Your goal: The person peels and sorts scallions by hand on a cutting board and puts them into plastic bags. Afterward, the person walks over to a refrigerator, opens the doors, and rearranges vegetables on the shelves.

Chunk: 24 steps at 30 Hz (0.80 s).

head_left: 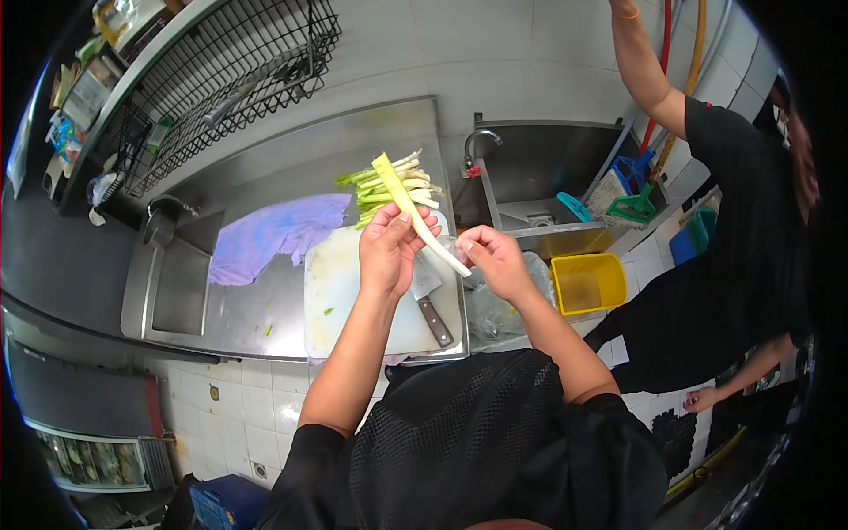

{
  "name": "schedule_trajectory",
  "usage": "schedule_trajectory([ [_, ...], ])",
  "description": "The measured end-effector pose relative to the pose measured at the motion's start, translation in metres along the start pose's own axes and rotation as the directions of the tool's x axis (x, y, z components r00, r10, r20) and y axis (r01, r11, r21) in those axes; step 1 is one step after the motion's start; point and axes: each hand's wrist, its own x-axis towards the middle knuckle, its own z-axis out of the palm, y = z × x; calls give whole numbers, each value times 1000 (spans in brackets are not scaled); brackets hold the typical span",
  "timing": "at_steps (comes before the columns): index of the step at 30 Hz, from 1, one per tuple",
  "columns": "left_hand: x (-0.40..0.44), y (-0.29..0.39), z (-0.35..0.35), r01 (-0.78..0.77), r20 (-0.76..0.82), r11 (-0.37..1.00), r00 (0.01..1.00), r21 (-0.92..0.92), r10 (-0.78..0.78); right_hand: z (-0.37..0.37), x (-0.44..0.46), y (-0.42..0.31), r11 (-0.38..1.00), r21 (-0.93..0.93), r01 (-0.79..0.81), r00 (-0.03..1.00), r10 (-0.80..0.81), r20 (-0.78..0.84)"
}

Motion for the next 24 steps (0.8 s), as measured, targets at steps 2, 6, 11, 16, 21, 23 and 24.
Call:
schedule_trajectory([
  [2, 1, 0, 3, 6, 13, 1000, 1000, 4, -6, 0, -1, -3, 1000, -25, 19, 1000, -18, 9],
  [6, 1, -5, 10, 42, 39, 999, 998, -16, -41, 1, -1, -5, 1000, -20, -5, 1000, 5, -5],
  [11, 6, -19, 4, 137, 183, 977, 977, -161, -107, -2, 0, -5, 999, 18, 32, 995, -30, -90],
  [16, 0, -28, 5, 375, 181, 912, 921, -167, -346, -15, 2, -18, 984, 77, 161, 961, -138, -241],
  [21, -6, -40, 3, 363, 41, 930, 930, 61, -366, -37, 4, -28, 964, 87, 252, 931, -217, -293],
  [23, -9, -43, -3, 362, 48, 926, 928, 109, -368, -45, 5, -27, 954, 108, 279, 918, -232, -323],
  [24, -12, -44, -7, 357, 43, 922, 929, 147, -367, -49, 5, -25, 949, 119, 293, 910, -239, -340],
])
